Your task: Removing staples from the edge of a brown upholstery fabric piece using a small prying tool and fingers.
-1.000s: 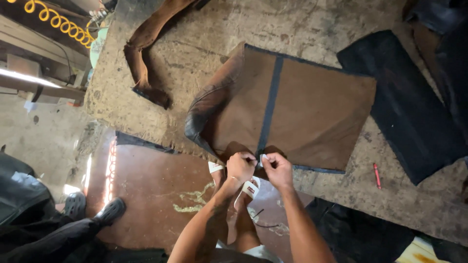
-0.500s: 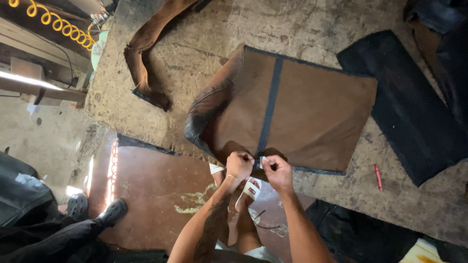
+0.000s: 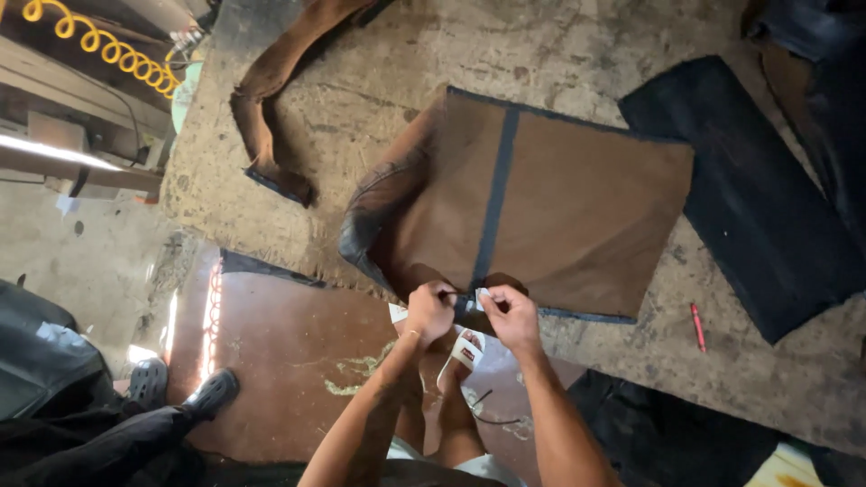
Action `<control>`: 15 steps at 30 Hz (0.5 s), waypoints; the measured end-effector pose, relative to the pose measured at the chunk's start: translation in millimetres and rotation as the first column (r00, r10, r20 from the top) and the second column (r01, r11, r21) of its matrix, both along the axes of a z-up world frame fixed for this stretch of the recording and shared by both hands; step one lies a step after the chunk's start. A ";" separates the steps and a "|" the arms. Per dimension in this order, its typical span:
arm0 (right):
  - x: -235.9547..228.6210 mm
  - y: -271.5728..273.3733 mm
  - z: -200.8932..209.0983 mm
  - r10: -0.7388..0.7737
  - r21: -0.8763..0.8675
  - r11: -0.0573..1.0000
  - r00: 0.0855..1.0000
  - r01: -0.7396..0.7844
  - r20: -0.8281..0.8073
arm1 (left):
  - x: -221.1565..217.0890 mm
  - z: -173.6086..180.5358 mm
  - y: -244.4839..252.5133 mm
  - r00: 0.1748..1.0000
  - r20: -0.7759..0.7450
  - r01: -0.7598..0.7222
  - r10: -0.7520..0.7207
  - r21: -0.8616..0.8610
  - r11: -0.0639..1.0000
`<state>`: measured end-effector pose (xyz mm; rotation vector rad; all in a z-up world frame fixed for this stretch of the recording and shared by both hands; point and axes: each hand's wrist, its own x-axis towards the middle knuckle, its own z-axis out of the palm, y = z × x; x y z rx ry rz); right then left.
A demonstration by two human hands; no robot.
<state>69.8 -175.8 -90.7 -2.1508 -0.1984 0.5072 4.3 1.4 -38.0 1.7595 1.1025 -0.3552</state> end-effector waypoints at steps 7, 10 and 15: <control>-6.6 15.3 39.4 -0.062 -0.088 0.994 0.997 0.057 -0.047 | -5.6 1.8 -15.4 0.991 0.113 0.063 -0.068 0.048 0.997; -12.9 16.8 28.7 -0.048 -0.101 0.994 0.998 0.044 -0.040 | -9.0 0.8 -17.8 0.997 0.048 0.055 -0.058 0.063 0.997; -15.6 12.4 5.3 -0.047 -0.111 0.993 0.998 0.041 -0.050 | -4.1 -25.7 -21.5 0.999 0.015 -0.033 0.032 0.003 0.999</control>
